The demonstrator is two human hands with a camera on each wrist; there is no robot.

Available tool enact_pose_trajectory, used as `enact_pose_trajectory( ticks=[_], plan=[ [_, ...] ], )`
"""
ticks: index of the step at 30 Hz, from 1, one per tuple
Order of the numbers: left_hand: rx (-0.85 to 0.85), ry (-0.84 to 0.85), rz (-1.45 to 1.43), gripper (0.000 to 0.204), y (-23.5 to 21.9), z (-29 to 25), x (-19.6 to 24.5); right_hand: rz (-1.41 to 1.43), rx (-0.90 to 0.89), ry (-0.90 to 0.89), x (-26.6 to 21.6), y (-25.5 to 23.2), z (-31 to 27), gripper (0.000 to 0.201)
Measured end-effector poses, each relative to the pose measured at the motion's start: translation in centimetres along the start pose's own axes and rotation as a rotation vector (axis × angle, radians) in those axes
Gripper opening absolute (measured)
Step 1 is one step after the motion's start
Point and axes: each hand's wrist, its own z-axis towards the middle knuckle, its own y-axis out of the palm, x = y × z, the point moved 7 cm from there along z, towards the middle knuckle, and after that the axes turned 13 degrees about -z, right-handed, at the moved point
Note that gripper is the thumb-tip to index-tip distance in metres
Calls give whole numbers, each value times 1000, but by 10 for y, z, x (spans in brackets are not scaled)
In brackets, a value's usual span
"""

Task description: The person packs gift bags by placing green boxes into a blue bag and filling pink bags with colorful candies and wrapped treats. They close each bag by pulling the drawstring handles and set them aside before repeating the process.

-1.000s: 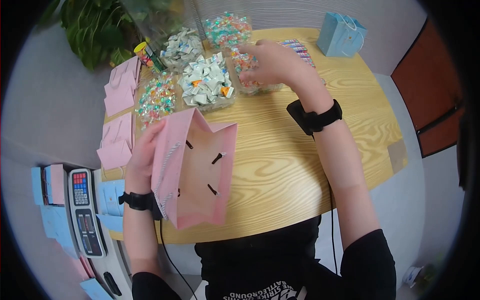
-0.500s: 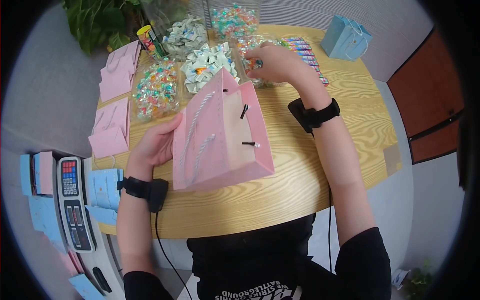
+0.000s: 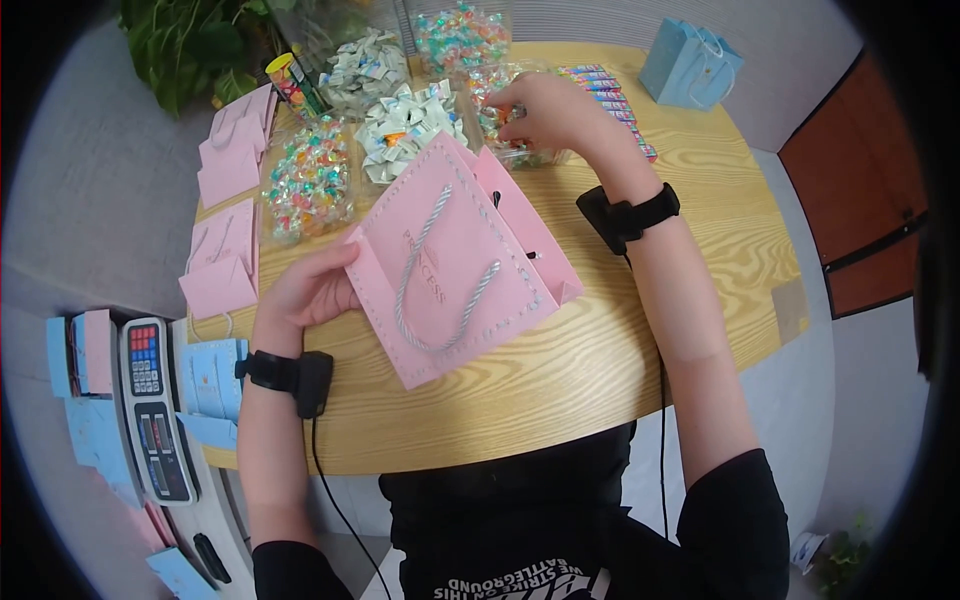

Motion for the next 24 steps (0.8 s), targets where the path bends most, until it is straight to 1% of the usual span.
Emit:
enact_pose_trajectory(
  ticks=[2, 3, 5, 6, 8, 12, 14, 15, 17, 20, 24],
  plan=[
    [1, 25, 54, 60, 3, 1, 1, 45, 52, -10, 0, -3, 0, 31],
    [4, 26, 52, 60, 3, 1, 2, 46, 50, -12, 0, -2, 1, 31],
    [15, 19, 38, 61, 2, 1, 2, 20, 156, -30, 0, -7, 2, 19],
    [16, 19, 37, 61, 2, 1, 2, 20, 154, -31, 1, -6, 2, 19],
    [-4, 19, 45, 60, 2, 1, 2, -53, 273, -81, -1, -14, 1, 16],
    [-15, 30, 48, 59, 6, 1, 2, -45, 271, -44, 0, -16, 1, 19],
    [1, 29, 72, 58, 6, 1, 2, 22, 235, 43, 6, -15, 1, 23],
    [-1, 27, 68, 58, 6, 1, 1, 20, 231, 43, 8, -13, 3, 23],
    [-2, 28, 60, 57, 4, 1, 1, 12, 420, -20, 8, -24, 0, 26],
    [-9, 19, 21, 55, -4, 1, 2, 69, 396, -14, 8, -24, 0, 28],
    [-22, 14, -6, 54, -5, 1, 2, 47, 379, 39, 10, -28, 1, 28]
  ],
)
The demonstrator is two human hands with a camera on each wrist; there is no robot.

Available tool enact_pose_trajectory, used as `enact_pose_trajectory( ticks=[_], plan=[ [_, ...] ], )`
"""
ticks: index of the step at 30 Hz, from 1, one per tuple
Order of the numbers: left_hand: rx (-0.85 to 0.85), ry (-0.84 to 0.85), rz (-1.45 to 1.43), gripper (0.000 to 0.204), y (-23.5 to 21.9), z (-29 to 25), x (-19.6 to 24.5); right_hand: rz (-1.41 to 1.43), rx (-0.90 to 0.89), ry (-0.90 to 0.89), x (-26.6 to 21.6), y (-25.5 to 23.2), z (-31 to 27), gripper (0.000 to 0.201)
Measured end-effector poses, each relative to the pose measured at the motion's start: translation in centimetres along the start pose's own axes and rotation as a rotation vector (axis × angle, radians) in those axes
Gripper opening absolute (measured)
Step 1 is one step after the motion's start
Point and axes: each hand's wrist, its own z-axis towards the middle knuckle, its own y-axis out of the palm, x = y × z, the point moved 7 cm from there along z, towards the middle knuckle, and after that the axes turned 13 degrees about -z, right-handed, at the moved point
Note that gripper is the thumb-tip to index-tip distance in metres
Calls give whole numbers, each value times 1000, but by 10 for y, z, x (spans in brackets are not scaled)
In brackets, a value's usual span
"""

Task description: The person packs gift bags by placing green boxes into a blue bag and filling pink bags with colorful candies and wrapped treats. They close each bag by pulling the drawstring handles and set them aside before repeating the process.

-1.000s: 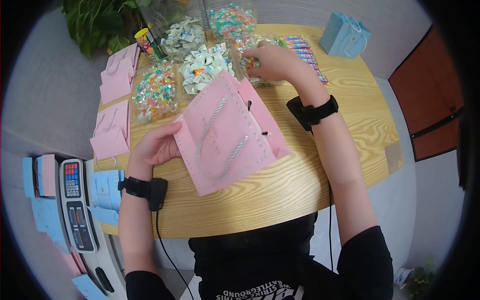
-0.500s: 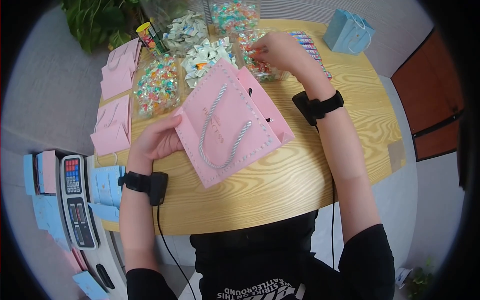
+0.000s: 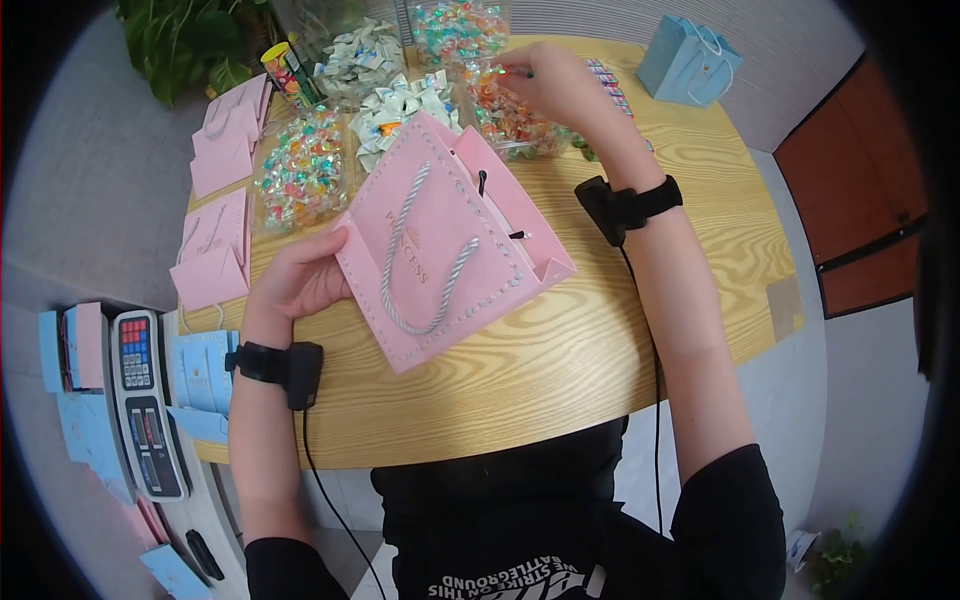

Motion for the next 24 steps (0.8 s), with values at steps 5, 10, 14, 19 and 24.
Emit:
enact_pose_trajectory(
  ticks=[5, 10, 14, 19, 24],
  plan=[
    [-4, 24, -2, 53, 4, 1, 0, 84, 130, 49, 8, -8, 4, 26],
    [-19, 8, -44, 51, -1, 1, 0, 64, 90, 36, 11, -9, 4, 30],
    [14, 43, -15, 52, 3, 0, 0, 216, 37, 88, -5, -45, -1, 26],
    [-8, 42, -17, 53, 3, 1, 1, 432, -303, 40, -63, -112, -24, 17],
    [-81, 13, -89, 49, 6, 2, 1, 252, -445, -130, -90, -95, -43, 24]
  ],
)
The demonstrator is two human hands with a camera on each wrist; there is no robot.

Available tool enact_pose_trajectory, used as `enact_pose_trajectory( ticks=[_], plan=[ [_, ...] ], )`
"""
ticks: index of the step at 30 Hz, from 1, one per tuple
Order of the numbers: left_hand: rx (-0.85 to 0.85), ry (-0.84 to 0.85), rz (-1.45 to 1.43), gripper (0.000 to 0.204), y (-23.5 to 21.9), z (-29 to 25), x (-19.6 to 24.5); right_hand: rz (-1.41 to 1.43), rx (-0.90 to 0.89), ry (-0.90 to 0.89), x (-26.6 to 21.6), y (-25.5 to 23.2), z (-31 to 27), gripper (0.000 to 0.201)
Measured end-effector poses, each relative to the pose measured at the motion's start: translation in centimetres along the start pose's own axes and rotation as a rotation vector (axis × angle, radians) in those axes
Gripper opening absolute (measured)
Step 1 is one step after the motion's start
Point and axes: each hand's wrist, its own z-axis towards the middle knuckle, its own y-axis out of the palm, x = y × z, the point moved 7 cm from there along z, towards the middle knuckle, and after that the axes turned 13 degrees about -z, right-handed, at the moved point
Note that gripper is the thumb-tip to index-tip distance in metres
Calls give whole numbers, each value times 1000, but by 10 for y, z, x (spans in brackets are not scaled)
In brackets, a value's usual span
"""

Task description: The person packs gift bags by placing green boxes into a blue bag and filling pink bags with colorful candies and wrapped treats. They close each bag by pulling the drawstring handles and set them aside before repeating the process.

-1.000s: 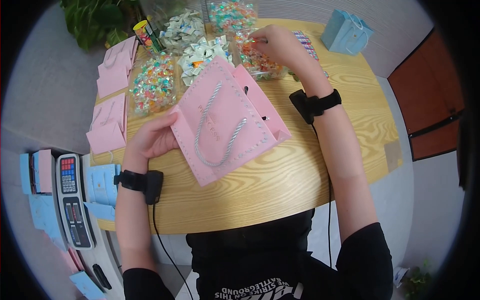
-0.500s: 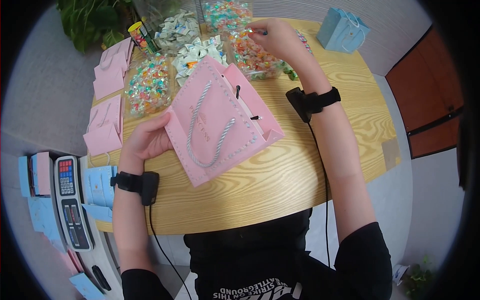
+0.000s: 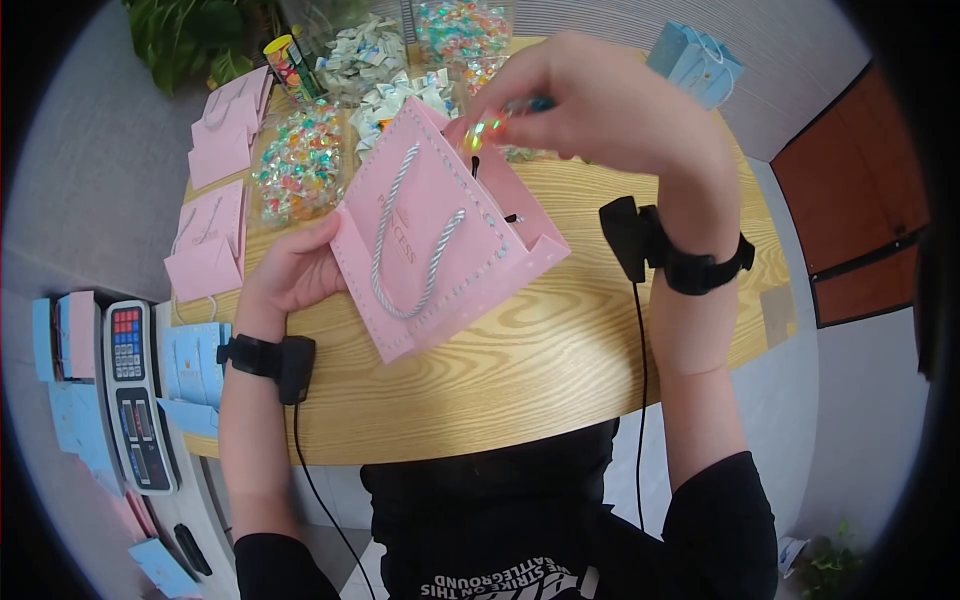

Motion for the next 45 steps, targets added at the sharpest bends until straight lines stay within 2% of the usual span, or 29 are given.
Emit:
enact_pose_trajectory(
  ticks=[2, 4, 7, 8, 10, 11, 15, 18, 21, 23, 24, 26, 27, 29, 30, 32, 33, 35, 36, 38, 45],
  plan=[
    [7, -1, -16, 48, -1, 0, -1, -153, 147, -295, -24, 9, 2, 25],
    [21, 7, -34, 48, 2, 0, -1, -154, 84, -258, -33, 18, -2, 22],
    [28, 5, -21, 50, -1, 0, -2, -49, -268, -249, -48, 53, 2, 13],
    [20, -4, 12, 52, -2, 0, -2, -49, -268, -249, -49, 61, 4, 13],
    [2, -16, 27, 52, -2, -1, -1, -50, -104, -377, -55, 73, 6, 18],
    [-16, -28, 42, 52, -2, -2, -1, 17, -81, -421, -56, 82, 11, 19],
    [17, 3, 53, 52, 2, -2, -2, 33, -176, -394, -52, 99, 12, 22],
    [52, 26, 91, 52, 4, -2, -1, 38, -135, -513, -48, 92, 8, 25],
    [6, -1, 114, 51, 5, -1, -2, 40, -108, -592, -48, 81, 2, 26],
    [59, 14, 101, 51, 7, -1, -2, -112, -242, -354, -40, 71, 6, 20],
    [59, 19, 98, 51, 5, -1, -2, -114, -245, -358, -38, 62, 7, 20],
    [26, -11, -3, 51, 4, 0, -2, 201, -235, -479, -33, 38, 7, 21],
    [24, -7, -5, 51, 4, 0, -2, 198, -239, -481, -22, 31, 7, 21],
    [46, -7, 16, 52, 2, 0, -2, 331, 29, -331, 11, -2, 16, 28],
    [40, -4, 15, 52, 3, 0, -3, 325, 28, -332, 20, -3, 22, 28],
    [77, 17, 114, 50, 2, -1, -2, 158, 366, -133, 59, -14, 33, 31],
    [73, 14, 117, 50, 1, -1, -2, 154, 370, -131, 70, -5, 38, 31],
    [100, 6, 109, 49, -5, -1, -2, -273, 317, 104, 96, 22, 47, 51],
    [101, 1, 111, 49, -6, -1, -2, -270, 318, 108, 100, 30, 47, 51],
    [122, 17, 125, 49, -7, -2, -2, -295, 23, 178, 104, 63, 51, 65],
    [119, 15, 103, 50, -7, -1, -2, -263, -5, 231, 111, 76, 60, 61]
  ],
)
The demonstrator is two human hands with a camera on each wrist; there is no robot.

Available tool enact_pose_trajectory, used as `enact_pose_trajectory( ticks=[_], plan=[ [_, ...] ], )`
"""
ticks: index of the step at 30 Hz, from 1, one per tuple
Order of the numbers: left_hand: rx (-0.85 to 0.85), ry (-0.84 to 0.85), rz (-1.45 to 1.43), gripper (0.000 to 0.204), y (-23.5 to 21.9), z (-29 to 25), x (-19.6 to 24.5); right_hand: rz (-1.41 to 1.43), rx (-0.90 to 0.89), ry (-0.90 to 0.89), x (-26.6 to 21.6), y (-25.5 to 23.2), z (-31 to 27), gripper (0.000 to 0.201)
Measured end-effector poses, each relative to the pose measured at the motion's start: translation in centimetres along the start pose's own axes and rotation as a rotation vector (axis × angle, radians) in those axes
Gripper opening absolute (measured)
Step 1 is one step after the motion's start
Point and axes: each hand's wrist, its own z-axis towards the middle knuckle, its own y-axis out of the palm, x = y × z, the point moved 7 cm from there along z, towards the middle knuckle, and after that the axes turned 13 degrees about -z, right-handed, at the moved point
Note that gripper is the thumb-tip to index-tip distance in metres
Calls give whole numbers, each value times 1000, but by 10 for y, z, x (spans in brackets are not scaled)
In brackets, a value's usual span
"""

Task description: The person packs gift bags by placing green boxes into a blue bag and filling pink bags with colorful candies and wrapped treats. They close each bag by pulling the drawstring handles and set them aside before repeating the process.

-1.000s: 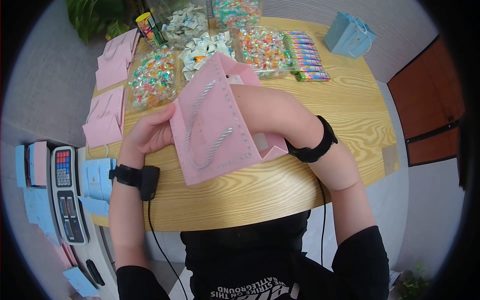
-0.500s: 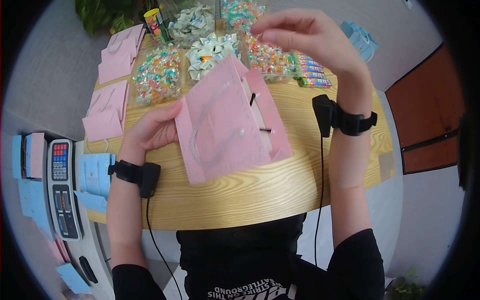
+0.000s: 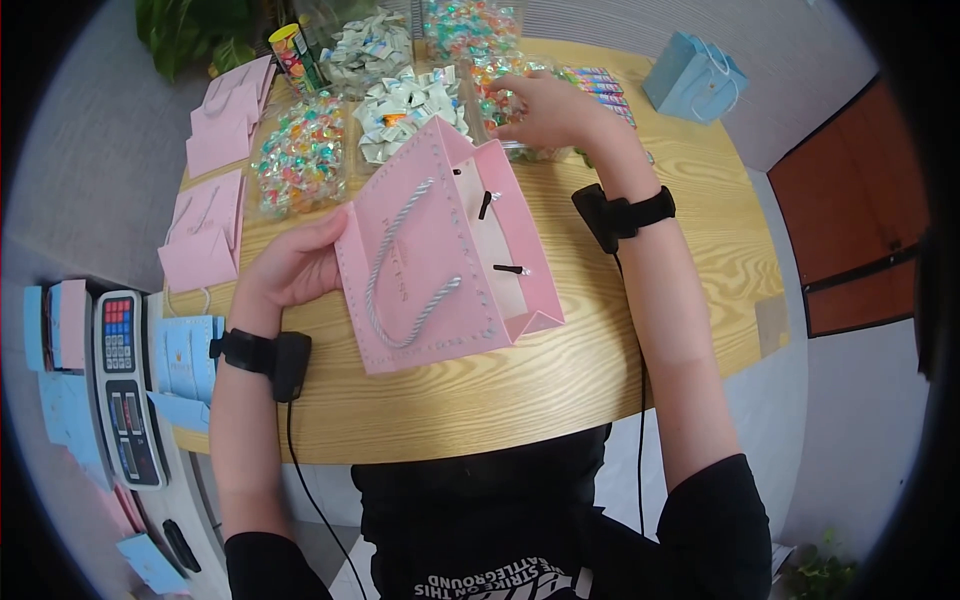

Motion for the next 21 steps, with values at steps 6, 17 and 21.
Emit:
enact_pose_trajectory(
  ticks=[6, 17, 21],
  plan=[
    [-32, 2, 40, 51, 3, -3, 3, -48, 59, -25, -1, -1, -2, 53],
    [-40, 65, 9, 53, -1, -4, 12, -10, 69, -117, -3, 1, 4, 42],
    [-14, 75, -13, 53, -4, -4, 11, 4, 148, -128, -1, 2, 8, 39]
  ],
)
